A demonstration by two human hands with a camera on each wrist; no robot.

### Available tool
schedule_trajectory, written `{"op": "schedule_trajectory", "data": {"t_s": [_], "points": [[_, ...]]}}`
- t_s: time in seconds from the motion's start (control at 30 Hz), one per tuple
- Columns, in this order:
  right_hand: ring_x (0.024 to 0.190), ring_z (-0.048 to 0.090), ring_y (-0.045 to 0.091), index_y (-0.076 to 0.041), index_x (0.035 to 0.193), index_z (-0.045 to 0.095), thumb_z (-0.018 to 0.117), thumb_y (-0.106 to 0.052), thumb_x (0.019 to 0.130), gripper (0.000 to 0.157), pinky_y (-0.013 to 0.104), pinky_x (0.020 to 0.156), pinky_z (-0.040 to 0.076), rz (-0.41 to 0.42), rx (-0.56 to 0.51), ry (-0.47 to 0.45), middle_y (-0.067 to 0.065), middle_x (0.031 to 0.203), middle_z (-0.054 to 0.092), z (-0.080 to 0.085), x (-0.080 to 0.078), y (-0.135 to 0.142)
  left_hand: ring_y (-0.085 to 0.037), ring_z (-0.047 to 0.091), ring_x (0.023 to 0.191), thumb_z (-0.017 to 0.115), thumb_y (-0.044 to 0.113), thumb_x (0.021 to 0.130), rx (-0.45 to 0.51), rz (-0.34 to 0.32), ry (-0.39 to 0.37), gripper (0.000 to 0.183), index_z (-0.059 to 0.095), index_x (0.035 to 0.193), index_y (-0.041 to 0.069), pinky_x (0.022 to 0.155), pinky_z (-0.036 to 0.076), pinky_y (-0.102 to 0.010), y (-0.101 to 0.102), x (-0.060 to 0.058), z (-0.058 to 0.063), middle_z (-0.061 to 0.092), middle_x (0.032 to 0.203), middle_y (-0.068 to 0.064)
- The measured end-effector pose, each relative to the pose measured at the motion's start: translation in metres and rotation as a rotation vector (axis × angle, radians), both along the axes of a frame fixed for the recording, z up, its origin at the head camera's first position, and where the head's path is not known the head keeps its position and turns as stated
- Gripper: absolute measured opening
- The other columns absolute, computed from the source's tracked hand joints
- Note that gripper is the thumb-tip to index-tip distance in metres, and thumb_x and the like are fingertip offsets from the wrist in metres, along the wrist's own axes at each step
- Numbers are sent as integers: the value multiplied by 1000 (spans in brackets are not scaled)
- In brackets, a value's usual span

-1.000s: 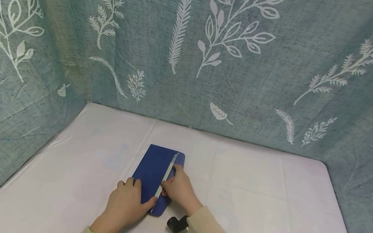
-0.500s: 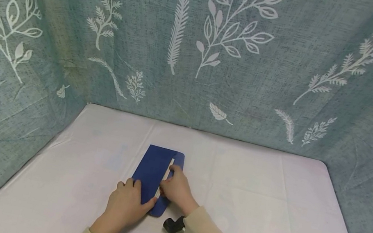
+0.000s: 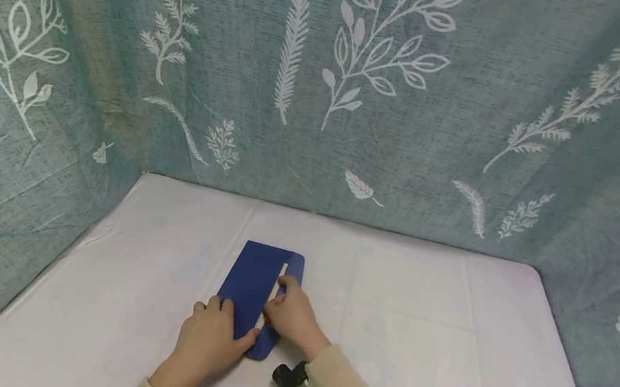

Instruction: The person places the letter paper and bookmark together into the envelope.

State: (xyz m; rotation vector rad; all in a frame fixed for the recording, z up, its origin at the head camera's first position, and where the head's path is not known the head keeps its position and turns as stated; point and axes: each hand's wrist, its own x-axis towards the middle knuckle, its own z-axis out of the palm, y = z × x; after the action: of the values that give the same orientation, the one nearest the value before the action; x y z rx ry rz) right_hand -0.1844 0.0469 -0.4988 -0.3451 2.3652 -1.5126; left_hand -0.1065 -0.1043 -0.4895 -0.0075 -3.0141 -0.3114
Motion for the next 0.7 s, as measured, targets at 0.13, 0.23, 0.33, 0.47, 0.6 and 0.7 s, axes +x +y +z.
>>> {"op": "schedule_trajectory", "data": {"t_s": [0.13,0.23,0.33,0.47,0.6,0.7], "points": [[56,60,13,7,138,40,62,-3,88,56,28,54,50,-2,55,50,1,72,62,1,0,1,-38,51,80,65,59,80,-19,3,20,79,58,111,-13,57,49,-43,-3,-4,-1,54,97,-25],[56,57,11,7,136,43,64,-5,88,54,27,52,47,-27,107,100,-1,72,60,2,0,3,-38,51,81,66,59,79,-25,12,22,79,58,111,-13,57,49,-43,-5,-7,-3,54,96,-26],[56,54,10,9,135,43,66,-5,86,56,26,51,44,-45,137,127,-2,70,59,3,-2,5,-38,51,80,67,57,79,-20,19,26,78,58,110,-14,57,49,-43,-8,-9,-3,53,95,-26],[57,54,10,11,134,42,69,-6,84,59,26,53,44,-53,142,123,-2,70,59,2,-4,3,-38,51,79,69,55,78,-20,17,22,77,58,108,-15,57,49,-43,-11,-12,-4,53,93,-26],[62,56,9,11,136,41,71,-9,84,63,28,62,47,-62,125,114,-4,73,62,-1,-4,1,-39,52,79,71,52,77,-23,15,17,77,58,106,-17,58,50,-44,-14,-15,-3,53,91,-27],[65,58,9,11,136,41,71,-10,84,64,30,67,48,-67,119,105,-4,74,63,-4,-4,0,-40,52,79,72,51,77,-15,14,7,77,58,106,-19,59,50,-44,-15,-16,-1,52,91,-27]]}}
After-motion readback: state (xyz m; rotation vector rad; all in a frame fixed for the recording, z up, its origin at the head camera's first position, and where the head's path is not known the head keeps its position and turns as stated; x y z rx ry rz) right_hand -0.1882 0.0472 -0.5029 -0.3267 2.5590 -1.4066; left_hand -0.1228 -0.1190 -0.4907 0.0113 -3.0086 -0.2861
